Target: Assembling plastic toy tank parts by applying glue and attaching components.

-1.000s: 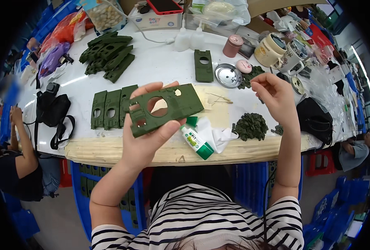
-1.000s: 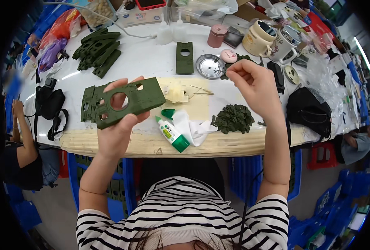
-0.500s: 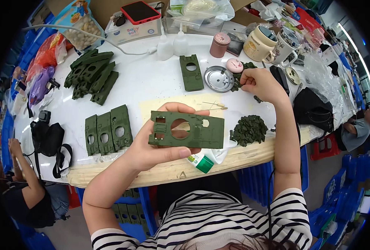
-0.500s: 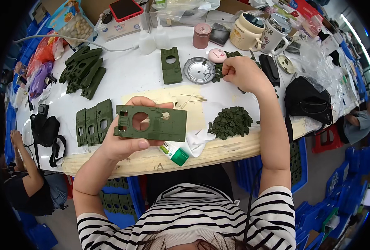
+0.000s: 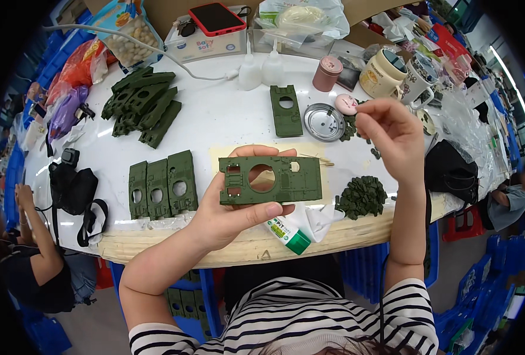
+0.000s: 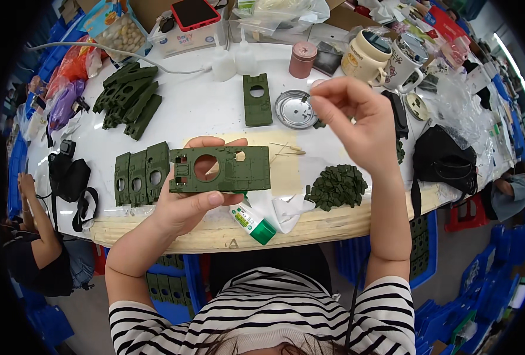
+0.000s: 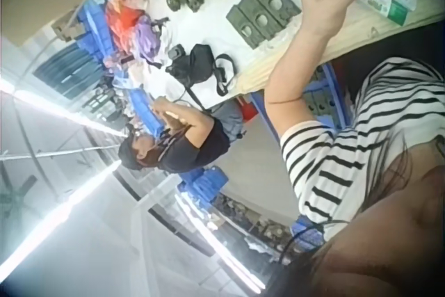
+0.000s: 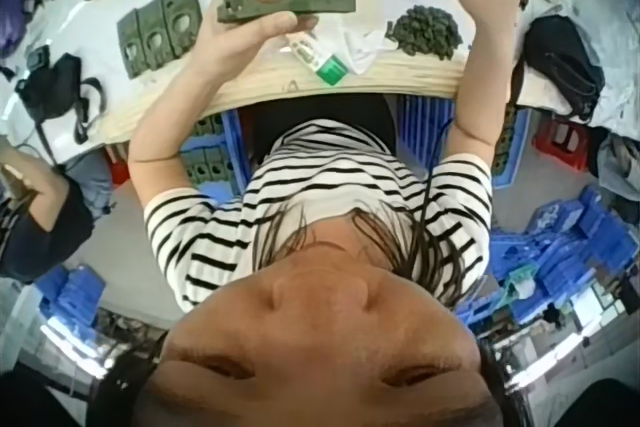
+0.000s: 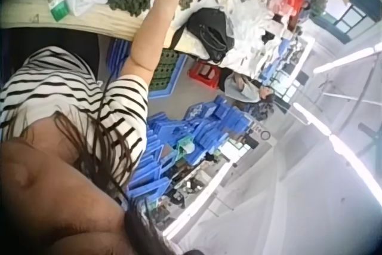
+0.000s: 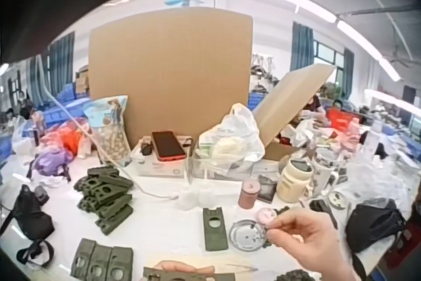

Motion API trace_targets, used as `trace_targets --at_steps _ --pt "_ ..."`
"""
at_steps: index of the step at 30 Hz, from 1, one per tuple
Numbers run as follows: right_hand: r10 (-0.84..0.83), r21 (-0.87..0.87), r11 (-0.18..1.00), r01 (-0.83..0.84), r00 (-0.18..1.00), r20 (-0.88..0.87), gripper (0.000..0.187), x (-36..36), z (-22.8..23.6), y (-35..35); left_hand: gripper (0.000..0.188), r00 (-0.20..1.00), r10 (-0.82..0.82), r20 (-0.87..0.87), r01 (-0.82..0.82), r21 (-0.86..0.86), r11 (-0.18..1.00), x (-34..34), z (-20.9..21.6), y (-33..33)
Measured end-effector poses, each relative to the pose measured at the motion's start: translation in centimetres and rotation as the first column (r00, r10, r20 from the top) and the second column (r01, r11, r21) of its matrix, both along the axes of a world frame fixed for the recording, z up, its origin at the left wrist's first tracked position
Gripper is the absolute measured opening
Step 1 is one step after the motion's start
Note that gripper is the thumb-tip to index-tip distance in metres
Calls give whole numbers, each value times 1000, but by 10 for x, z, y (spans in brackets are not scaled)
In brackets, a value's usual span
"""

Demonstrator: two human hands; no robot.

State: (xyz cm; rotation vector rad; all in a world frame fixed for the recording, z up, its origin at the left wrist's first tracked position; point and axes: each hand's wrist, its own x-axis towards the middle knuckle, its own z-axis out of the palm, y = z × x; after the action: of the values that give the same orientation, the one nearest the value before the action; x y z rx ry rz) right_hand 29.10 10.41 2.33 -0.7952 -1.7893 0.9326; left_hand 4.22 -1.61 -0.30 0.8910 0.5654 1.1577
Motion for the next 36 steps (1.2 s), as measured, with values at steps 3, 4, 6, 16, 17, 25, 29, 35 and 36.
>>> trace_targets --at_steps 3,4,6,16,17,25,29,35,36 --pt "170 -87 981 -172 985 -29 16 -15 3 -22 58 1000 14 -25 -13 21 1000 -1 0 -1" --pt "197 -160 966 -203 979 -56 17 -20 3 -27 58 999 15 -34 -14 29 999 -1 -1 -1" --pt "253 -315 910 -270 963 -95 19 -22 2 -35 58 998 21 -55 -19 45 999 -1 -2 -3" --pt "328 -465 796 -387 922 -205 22 -22 -6 -37 56 996 43 -79 -42 20 999 2 -3 -3" --pt "327 -457 803 -382 924 -198 22 -22 -6 -37 56 996 44 -75 -43 14 999 2 -3 -3" --pt "339 -369 849 -379 925 -168 22 -22 -9 -37 55 996 48 -70 -45 45 998 3 -5 -4" --pt "332 -389 835 -389 920 -207 21 -24 -8 -39 55 996 47 -82 -42 54 998 3 -6 -4" --pt "319 -446 802 -398 916 -244 18 -23 -4 -40 56 995 48 -84 -43 65 997 4 -7 -5" --pt "318 -448 800 -399 915 -247 18 -23 -4 -40 56 995 48 -89 -42 73 996 4 -8 -4"
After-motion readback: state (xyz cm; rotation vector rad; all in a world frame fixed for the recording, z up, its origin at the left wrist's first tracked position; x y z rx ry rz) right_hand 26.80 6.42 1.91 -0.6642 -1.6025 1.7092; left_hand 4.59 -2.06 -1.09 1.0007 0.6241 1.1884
